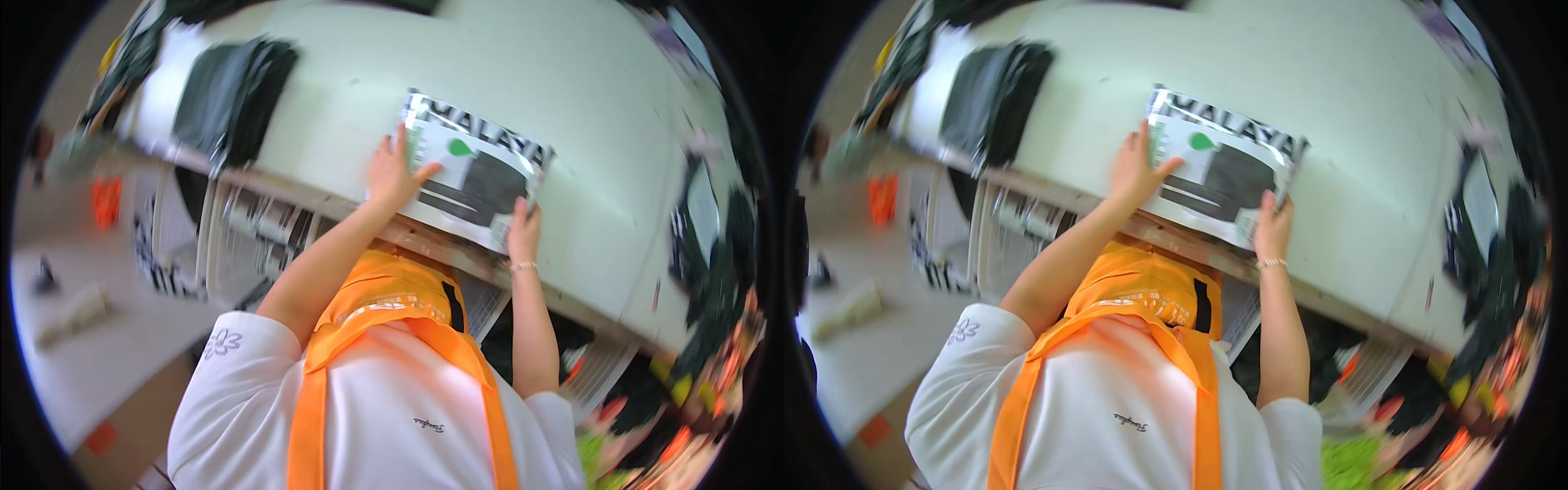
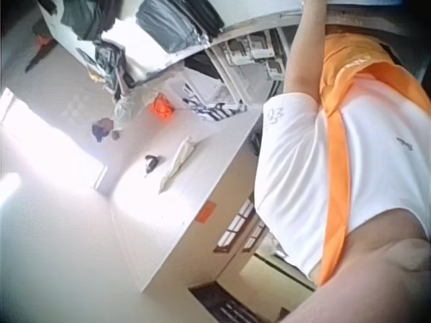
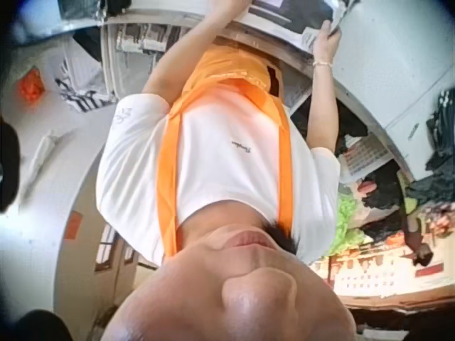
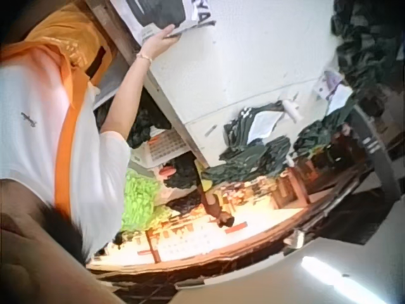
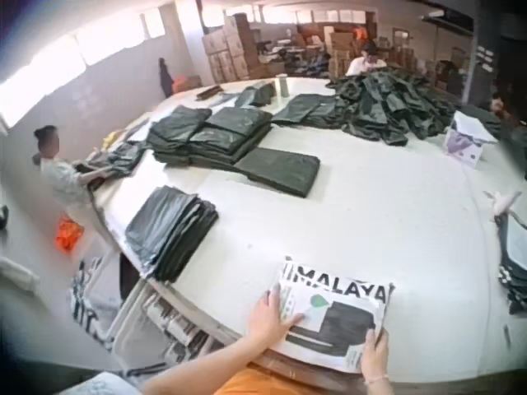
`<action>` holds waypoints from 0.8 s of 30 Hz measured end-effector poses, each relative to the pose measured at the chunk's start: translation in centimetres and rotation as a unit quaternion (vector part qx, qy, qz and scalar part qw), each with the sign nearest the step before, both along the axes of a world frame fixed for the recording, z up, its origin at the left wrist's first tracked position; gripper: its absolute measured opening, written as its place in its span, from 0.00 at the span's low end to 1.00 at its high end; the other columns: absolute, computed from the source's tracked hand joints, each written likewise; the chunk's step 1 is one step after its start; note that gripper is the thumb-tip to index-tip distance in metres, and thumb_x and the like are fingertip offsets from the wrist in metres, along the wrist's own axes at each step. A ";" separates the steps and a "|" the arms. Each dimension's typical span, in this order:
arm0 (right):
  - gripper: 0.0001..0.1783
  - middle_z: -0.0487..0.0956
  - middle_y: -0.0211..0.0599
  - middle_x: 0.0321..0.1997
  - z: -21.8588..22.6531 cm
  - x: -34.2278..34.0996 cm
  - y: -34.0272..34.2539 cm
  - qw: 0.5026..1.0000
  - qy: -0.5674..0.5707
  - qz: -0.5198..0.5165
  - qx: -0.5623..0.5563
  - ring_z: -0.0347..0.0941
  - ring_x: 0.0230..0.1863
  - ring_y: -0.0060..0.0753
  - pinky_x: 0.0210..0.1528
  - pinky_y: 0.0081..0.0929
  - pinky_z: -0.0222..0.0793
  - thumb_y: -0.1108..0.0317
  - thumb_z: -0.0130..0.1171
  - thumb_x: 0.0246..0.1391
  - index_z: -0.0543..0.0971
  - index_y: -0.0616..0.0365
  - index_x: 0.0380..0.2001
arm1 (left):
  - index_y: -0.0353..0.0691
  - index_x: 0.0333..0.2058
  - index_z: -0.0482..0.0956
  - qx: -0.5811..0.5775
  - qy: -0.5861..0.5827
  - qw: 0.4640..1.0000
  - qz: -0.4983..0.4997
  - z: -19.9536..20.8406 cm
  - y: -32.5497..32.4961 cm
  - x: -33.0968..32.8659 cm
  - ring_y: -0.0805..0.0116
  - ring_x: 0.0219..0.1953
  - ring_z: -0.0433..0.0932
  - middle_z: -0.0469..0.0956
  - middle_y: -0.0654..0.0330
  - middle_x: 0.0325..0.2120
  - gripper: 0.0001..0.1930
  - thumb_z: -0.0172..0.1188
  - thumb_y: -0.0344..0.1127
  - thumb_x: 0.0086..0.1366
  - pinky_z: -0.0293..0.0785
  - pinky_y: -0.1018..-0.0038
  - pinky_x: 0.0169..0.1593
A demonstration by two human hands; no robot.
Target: The person folds a dark green jacket on a white table. They smooth the fabric, fold the sleeves inward, fold the body in half, and then fold it again into a compact rectangle. The folded jacket is placed on a stack of similar items.
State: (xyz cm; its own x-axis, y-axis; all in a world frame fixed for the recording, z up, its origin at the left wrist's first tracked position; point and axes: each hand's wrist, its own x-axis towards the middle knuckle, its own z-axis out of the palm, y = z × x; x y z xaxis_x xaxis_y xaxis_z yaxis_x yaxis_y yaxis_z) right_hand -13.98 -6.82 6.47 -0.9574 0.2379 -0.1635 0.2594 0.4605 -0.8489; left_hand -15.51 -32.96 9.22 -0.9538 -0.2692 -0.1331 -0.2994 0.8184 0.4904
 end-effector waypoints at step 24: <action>0.48 0.66 0.65 0.57 -3.7 26.1 -52.7 0.642 -0.209 0.725 0.136 0.63 0.58 0.62 0.58 0.39 0.60 0.40 0.52 0.51 0.51 0.61 0.65 | 0.33 0.63 0.54 0.267 -0.121 0.755 0.587 -5.2 -33.4 58.6 0.51 0.55 0.70 0.70 0.42 0.52 0.51 0.58 0.67 0.50 0.64 0.71 0.56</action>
State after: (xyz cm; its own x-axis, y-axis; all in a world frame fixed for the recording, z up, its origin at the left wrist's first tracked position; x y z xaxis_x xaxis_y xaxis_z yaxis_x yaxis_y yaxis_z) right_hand 12.08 -59.50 2.74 -0.0900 -0.7802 -0.6191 -0.4313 0.5908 -0.6819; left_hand 43.13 -66.34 4.00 -0.0310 -0.7563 -0.6535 -0.7989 -0.3741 0.4710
